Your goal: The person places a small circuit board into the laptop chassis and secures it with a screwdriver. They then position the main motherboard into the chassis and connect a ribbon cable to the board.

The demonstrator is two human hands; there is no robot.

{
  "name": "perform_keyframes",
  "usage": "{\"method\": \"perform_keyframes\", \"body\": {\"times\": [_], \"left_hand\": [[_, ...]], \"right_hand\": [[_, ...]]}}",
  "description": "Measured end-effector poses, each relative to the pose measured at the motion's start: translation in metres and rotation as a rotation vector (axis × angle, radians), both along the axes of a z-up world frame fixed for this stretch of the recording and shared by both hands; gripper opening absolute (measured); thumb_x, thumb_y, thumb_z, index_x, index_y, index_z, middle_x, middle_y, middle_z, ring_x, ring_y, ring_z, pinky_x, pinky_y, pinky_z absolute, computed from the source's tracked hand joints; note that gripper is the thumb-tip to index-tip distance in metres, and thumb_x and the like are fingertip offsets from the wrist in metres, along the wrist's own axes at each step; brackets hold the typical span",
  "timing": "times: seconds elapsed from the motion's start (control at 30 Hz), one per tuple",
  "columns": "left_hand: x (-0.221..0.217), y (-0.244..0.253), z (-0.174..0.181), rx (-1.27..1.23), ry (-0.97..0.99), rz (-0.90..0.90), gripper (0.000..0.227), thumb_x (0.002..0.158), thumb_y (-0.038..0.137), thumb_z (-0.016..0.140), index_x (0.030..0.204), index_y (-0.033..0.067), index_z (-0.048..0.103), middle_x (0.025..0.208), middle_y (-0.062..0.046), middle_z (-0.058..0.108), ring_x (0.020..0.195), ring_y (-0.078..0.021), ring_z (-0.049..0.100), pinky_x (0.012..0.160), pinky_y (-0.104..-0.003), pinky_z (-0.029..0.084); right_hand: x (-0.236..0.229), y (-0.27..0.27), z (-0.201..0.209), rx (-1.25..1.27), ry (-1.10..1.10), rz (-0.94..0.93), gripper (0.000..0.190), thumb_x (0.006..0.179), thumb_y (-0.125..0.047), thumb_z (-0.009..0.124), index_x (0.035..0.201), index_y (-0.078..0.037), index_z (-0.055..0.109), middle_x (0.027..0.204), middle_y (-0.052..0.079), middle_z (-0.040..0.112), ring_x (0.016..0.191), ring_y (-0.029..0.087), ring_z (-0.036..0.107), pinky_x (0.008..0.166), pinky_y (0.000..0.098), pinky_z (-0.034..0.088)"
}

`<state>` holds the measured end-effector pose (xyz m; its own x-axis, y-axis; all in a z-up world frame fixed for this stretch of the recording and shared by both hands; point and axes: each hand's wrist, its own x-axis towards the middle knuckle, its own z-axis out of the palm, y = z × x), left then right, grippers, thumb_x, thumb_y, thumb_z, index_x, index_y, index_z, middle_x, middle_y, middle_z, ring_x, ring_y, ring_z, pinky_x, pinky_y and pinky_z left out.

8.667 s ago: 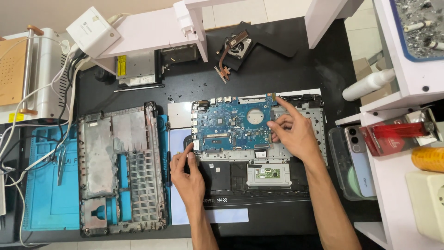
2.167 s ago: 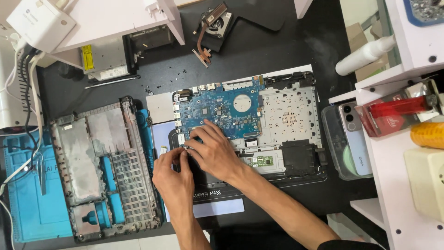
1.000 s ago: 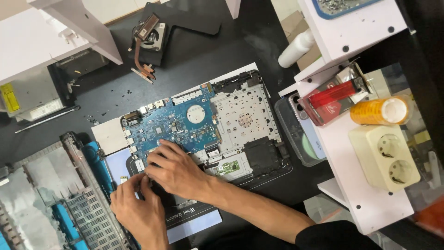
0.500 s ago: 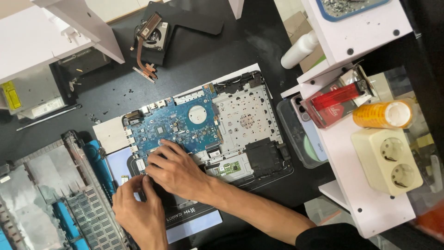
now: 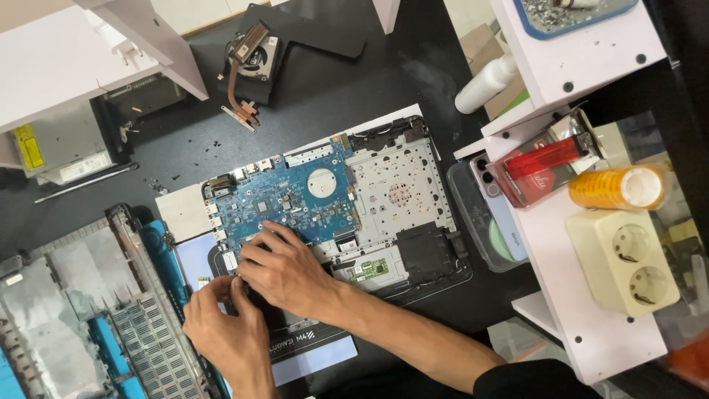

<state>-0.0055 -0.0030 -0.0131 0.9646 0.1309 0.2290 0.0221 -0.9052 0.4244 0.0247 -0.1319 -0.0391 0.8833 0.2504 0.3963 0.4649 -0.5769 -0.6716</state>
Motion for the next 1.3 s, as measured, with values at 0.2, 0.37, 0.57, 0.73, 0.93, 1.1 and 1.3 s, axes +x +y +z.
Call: {"method": "perform_keyframes", "body": {"times": [0.2, 0.37, 0.57, 0.73, 0.93, 1.1, 1.3], "left_hand": [[-0.001, -0.002, 0.006, -0.015, 0.015, 0.006, 0.009, 0.095, 0.009, 0.075, 0.101, 0.0044, 0.071, 0.089, -0.008, 0.068, 0.088, -0.0283, 0.063, 0.085, -0.044, 0.045], [0.000, -0.004, 0.011, -0.062, 0.032, 0.011, 0.011, 0.093, 0.008, 0.076, 0.102, 0.0026, 0.071, 0.091, -0.010, 0.069, 0.089, -0.0297, 0.064, 0.082, -0.044, 0.048], [0.001, -0.006, 0.013, -0.095, 0.026, 0.023, 0.013, 0.092, 0.007, 0.076, 0.103, 0.0014, 0.070, 0.091, -0.011, 0.069, 0.088, -0.0300, 0.065, 0.080, -0.044, 0.049], [0.001, -0.004, 0.010, -0.095, 0.014, 0.023, 0.016, 0.091, 0.007, 0.076, 0.104, 0.0009, 0.070, 0.093, -0.012, 0.069, 0.087, -0.0309, 0.065, 0.080, -0.044, 0.050], [0.002, -0.007, 0.013, -0.130, -0.009, 0.038, 0.013, 0.092, 0.007, 0.076, 0.103, 0.0017, 0.070, 0.093, -0.012, 0.070, 0.088, -0.0303, 0.065, 0.081, -0.043, 0.050], [0.003, -0.008, 0.015, -0.177, 0.006, 0.059, 0.011, 0.093, 0.006, 0.075, 0.101, 0.0012, 0.071, 0.092, -0.012, 0.070, 0.087, -0.0290, 0.066, 0.079, -0.042, 0.051], [0.001, -0.013, 0.016, -0.196, -0.005, 0.079, 0.011, 0.093, 0.005, 0.075, 0.103, 0.0002, 0.071, 0.092, -0.012, 0.070, 0.085, -0.0282, 0.067, 0.078, -0.041, 0.052]], "right_hand": [[0.000, -0.001, 0.002, 0.008, -0.002, -0.011, 0.011, 0.088, -0.010, 0.072, 0.097, -0.004, 0.073, 0.109, 0.007, 0.067, 0.113, 0.026, 0.062, 0.122, 0.0528, 0.041], [0.000, 0.004, -0.010, 0.011, 0.002, -0.012, 0.011, 0.088, -0.008, 0.071, 0.099, -0.004, 0.073, 0.109, 0.007, 0.067, 0.113, 0.025, 0.062, 0.122, 0.0535, 0.041], [0.000, 0.004, -0.002, 0.003, 0.007, 0.014, 0.019, 0.088, -0.002, 0.068, 0.106, -0.007, 0.071, 0.107, 0.005, 0.069, 0.112, 0.025, 0.063, 0.123, 0.0558, 0.037], [0.001, 0.005, -0.003, 0.025, 0.029, 0.055, 0.023, 0.089, 0.000, 0.067, 0.111, -0.008, 0.068, 0.104, 0.004, 0.070, 0.111, 0.024, 0.064, 0.125, 0.0564, 0.036], [0.004, 0.002, 0.004, 0.026, 0.034, 0.077, 0.022, 0.087, 0.001, 0.068, 0.108, -0.006, 0.067, 0.100, 0.005, 0.069, 0.106, 0.024, 0.064, 0.123, 0.0569, 0.035], [0.005, 0.000, 0.008, 0.036, 0.060, 0.087, 0.022, 0.085, 0.001, 0.069, 0.105, -0.007, 0.065, 0.097, 0.005, 0.068, 0.103, 0.024, 0.064, 0.123, 0.0554, 0.035], [0.005, 0.002, 0.002, 0.023, 0.053, 0.083, 0.020, 0.086, 0.000, 0.069, 0.105, -0.006, 0.065, 0.096, 0.006, 0.069, 0.101, 0.024, 0.064, 0.122, 0.0550, 0.036]]}}
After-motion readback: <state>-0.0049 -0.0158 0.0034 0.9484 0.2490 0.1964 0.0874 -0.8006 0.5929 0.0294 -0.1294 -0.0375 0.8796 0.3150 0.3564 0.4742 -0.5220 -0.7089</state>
